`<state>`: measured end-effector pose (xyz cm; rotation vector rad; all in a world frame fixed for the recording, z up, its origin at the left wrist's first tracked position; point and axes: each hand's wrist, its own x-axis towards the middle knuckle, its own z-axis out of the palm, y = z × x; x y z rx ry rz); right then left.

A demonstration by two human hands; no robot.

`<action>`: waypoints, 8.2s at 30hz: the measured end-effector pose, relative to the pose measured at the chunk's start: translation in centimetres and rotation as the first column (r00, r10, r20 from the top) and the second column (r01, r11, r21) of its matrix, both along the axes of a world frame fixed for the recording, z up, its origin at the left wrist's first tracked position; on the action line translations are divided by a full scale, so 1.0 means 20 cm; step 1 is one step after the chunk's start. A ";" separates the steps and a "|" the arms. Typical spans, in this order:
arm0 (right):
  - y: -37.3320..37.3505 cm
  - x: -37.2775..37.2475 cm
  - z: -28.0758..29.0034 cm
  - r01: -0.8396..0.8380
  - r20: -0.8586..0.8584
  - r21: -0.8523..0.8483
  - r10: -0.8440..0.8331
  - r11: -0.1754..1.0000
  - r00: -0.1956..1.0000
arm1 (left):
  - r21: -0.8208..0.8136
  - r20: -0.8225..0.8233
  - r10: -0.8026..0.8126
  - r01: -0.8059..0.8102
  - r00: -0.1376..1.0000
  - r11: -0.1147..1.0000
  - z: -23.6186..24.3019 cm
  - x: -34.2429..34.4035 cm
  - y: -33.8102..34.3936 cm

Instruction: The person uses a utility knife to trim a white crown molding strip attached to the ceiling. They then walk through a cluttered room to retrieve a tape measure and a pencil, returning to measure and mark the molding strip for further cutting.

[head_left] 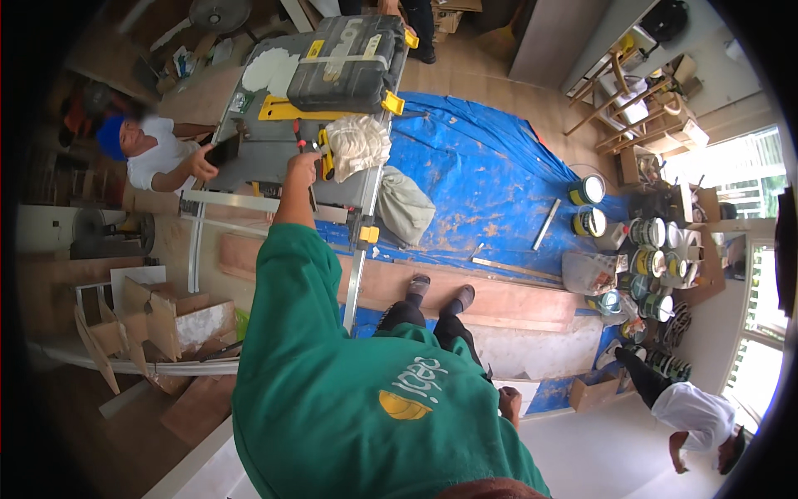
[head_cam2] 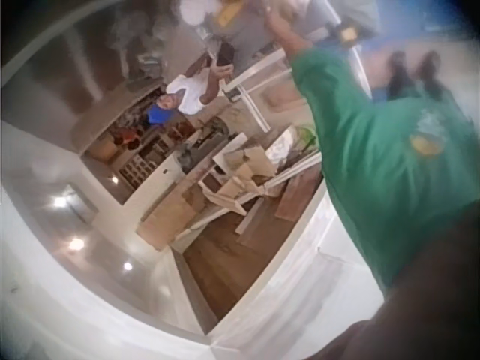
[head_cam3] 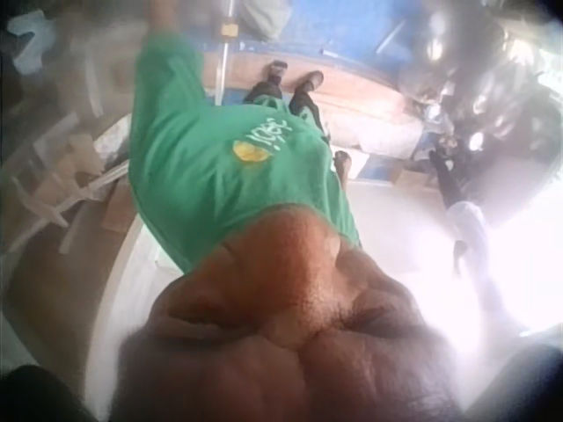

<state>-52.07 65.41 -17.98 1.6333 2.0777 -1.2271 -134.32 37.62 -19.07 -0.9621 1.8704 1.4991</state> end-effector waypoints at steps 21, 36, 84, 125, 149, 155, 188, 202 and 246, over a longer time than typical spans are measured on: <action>-0.09 -0.26 -0.16 0.049 0.094 0.071 -0.056 0.996 0.994 | -0.548 -0.354 -0.518 0.277 0.779 0.790 -0.06 0.03 0.20; 0.20 -0.84 0.34 0.300 -0.371 0.265 -0.190 0.917 0.909 | 0.164 -0.483 -0.234 0.350 0.844 0.922 0.75 0.26 0.12; 2.16 2.30 1.10 0.911 -0.902 -0.098 -0.352 -0.400 -0.252 | -0.259 0.270 -0.682 0.631 -0.680 -0.731 -0.01 3.15 3.71; 2.96 4.17 0.70 0.773 -0.829 -0.444 -0.120 -0.452 -0.546 | -0.513 -0.109 0.619 -0.489 -0.778 -0.705 0.02 6.94 5.12; 1.97 4.03 0.34 0.786 -0.725 0.196 -0.626 -0.586 -0.286 | -0.007 -0.485 0.226 -0.255 -0.844 -0.967 0.51 8.10 4.16; 1.99 4.10 0.48 0.805 -0.762 0.178 -0.597 -0.566 -0.252 | -0.126 -0.620 0.330 -0.325 -0.712 -0.937 0.42 7.93 4.08; 0.96 3.64 1.77 0.037 -0.884 0.462 -0.463 -0.886 -0.057 | -0.342 0.076 0.371 -0.373 -0.926 -0.862 -0.72 7.71 5.02; 0.29 3.65 1.98 -0.460 -0.740 0.643 -0.342 -0.612 -0.580 | -0.239 -0.028 0.480 -0.460 -0.877 -0.855 -0.25 7.90 4.76; 1.69 4.73 1.48 0.227 -0.765 0.587 -0.624 -0.778 -0.159 | -0.321 0.108 0.168 -0.194 -0.980 -0.927 -0.70 7.25 5.19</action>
